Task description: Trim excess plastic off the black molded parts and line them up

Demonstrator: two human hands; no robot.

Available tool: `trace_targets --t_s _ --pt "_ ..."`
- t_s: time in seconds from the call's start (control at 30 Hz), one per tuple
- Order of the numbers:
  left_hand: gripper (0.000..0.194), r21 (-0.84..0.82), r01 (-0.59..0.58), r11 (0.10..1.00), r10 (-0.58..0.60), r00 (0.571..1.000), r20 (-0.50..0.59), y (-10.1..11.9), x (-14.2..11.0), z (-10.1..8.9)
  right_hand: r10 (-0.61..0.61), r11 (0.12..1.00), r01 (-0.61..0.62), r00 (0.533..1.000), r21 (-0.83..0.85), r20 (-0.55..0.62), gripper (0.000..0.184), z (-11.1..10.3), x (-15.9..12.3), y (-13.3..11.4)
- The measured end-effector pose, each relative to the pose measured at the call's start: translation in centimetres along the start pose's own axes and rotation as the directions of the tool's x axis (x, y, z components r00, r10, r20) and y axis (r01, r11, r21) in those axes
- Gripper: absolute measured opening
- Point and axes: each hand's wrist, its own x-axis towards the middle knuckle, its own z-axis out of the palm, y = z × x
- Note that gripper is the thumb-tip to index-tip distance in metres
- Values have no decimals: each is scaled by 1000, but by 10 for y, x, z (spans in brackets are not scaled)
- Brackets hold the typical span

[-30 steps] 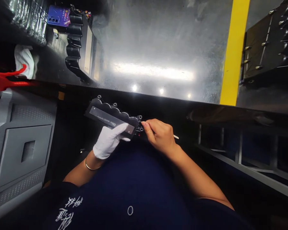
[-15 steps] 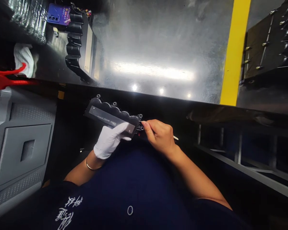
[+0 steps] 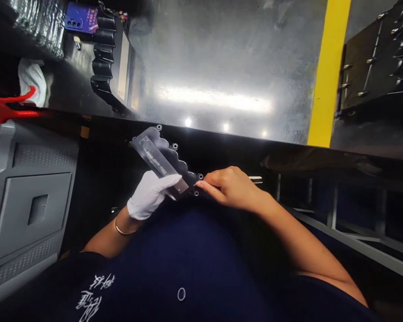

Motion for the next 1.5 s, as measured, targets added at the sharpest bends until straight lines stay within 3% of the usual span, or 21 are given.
trace_targets --t_s 0.07,0.13,0.27,0.33,0.7,1.0,1.13,1.2,1.23,1.33,1.43,1.47,1.5 --pt "32 -53 20 998 -17 998 57 1 3 -3 -85 996 88 973 -2 213 46 -13 -3 -2" --pt "34 -117 25 993 -13 995 95 3 6 -5 -128 991 134 953 -1 275 45 -23 -5 -4" --pt "31 -61 104 993 -94 985 146 4 10 -8 -165 978 173 984 -116 75 41 -29 -2 -6" --pt "27 -56 154 986 -142 973 183 4 9 -7 -183 963 186 983 -194 33 40 -28 1 -6" --pt "25 -114 182 977 -157 968 195 2 9 -4 -160 966 176 982 -187 96 44 -24 9 -2" --pt "35 -134 171 976 -144 971 192 -6 8 -3 -165 986 156 969 61 183 42 -19 1 7" --pt "19 -290 237 927 -175 959 224 -3 13 -1 -182 979 152 955 139 235 41 -21 -6 5" --pt "10 -435 252 864 -180 963 201 2 17 0 -241 962 214 957 171 161 35 -22 -9 2" --pt "11 -484 267 833 -193 961 198 4 18 0 -259 958 248 964 143 62 30 -21 -9 1" --pt "18 -496 412 764 -286 906 312 8 21 -1 -282 959 263 927 -109 -247 24 -16 -7 -2" --pt "21 -366 557 745 -383 808 448 5 22 -5 -412 903 352 873 -246 -262 33 -10 -1 -1" --pt "24 -303 556 773 -393 797 459 4 22 -7 -442 891 382 855 -246 -271 37 -9 1 -1" --pt "28 -244 505 828 -372 820 435 3 20 -9 -443 892 382 841 -240 -310 42 -9 3 -2"
